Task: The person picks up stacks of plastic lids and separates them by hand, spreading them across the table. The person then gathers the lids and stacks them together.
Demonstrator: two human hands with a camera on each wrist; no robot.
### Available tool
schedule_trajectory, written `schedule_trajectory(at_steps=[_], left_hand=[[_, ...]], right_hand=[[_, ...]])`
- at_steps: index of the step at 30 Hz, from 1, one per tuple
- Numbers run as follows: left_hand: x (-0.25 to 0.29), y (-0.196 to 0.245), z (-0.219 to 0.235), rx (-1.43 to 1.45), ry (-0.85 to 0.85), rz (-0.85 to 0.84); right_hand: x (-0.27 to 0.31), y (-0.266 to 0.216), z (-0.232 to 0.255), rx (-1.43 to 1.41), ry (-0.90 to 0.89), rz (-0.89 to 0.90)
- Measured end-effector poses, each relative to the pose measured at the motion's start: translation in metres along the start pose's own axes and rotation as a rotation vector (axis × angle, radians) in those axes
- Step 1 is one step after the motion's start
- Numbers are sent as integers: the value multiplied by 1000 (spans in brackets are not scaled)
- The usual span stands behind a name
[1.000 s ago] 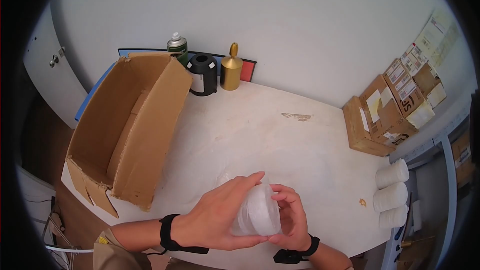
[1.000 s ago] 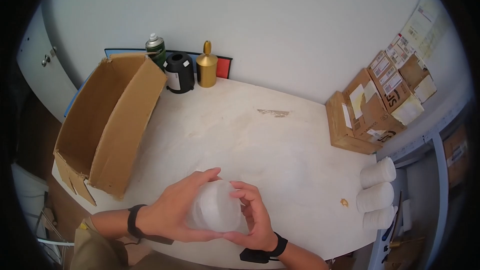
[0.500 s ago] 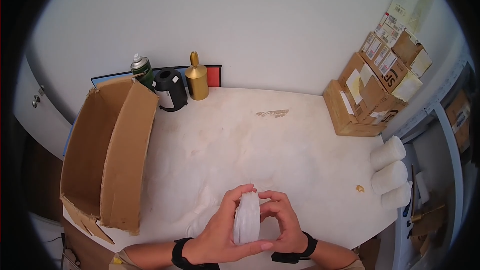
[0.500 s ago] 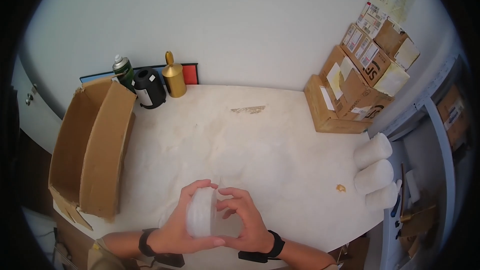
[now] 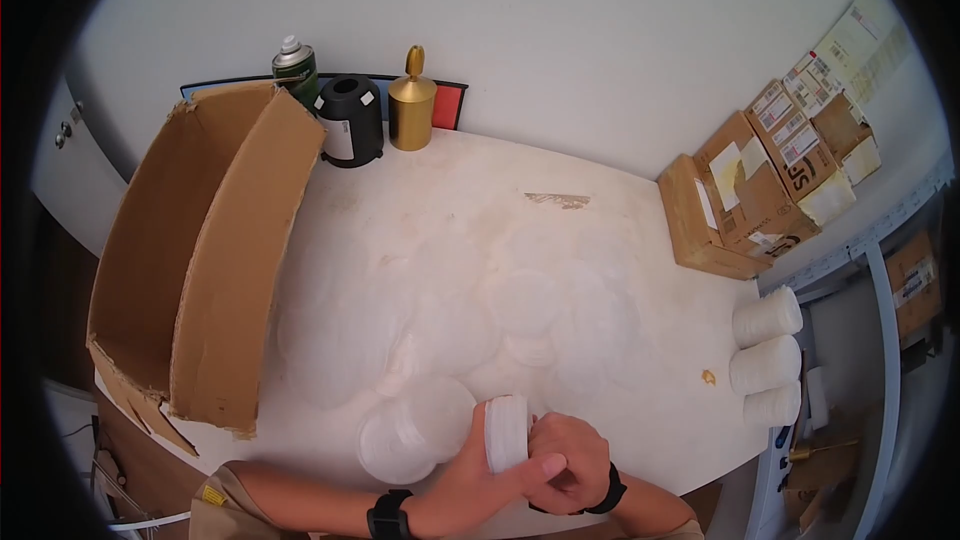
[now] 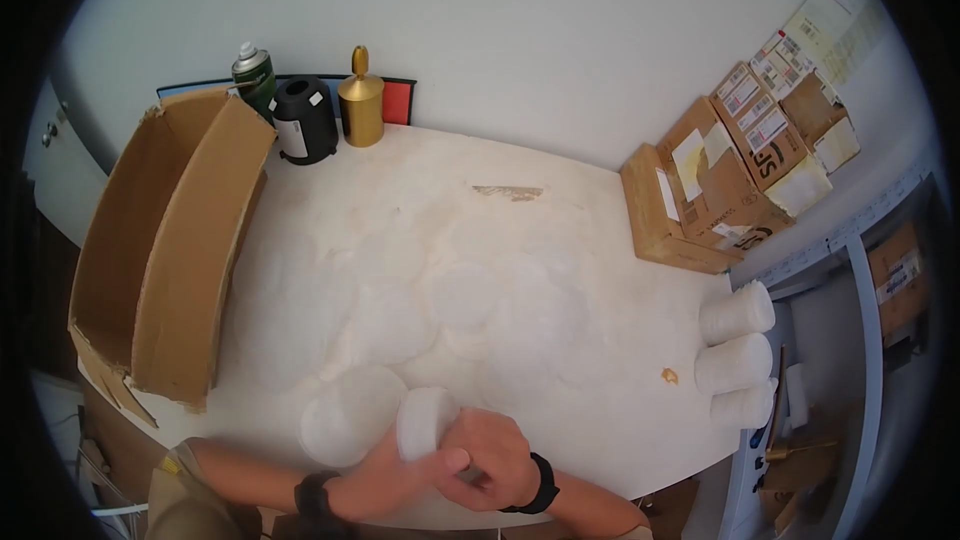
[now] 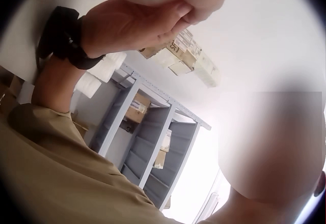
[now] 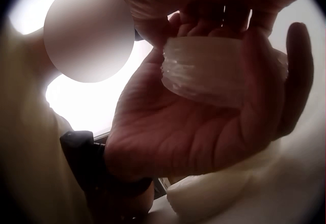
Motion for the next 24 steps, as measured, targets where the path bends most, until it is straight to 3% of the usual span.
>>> schedule_trajectory(at_steps=[2, 3, 5, 8, 11, 15, 17, 24], left_hand=[[-8, -15, 0, 343, 18, 141], [-7, -14, 1, 351, 32, 139], [-4, -1, 9, 291, 128, -24], [-1, -7, 20, 209, 132, -144], [2, -16, 21, 303, 73, -190], [2, -17, 23, 378, 33, -158], [-1, -17, 25, 277, -41, -179], [-3, -22, 24, 287, -69, -147]], right_hand=[[-3, 11, 1, -48, -107, -196], [-4, 13, 0, -57, -121, -197], [-5, 16, -4, -86, -165, -229], [-5, 17, -10, -69, -171, -269], [-1, 24, -14, -154, -221, -324], [3, 26, -12, -244, -227, -419], [9, 29, -7, -345, -218, -460], [14, 35, -1, -472, -208, -479]])
Point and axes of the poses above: each hand's wrist, its own x-axis away from the middle knuckle, its own z-axis out of the back of the hand, y = z × x, the point moved 4 cm from there along -x, towards the middle knuckle
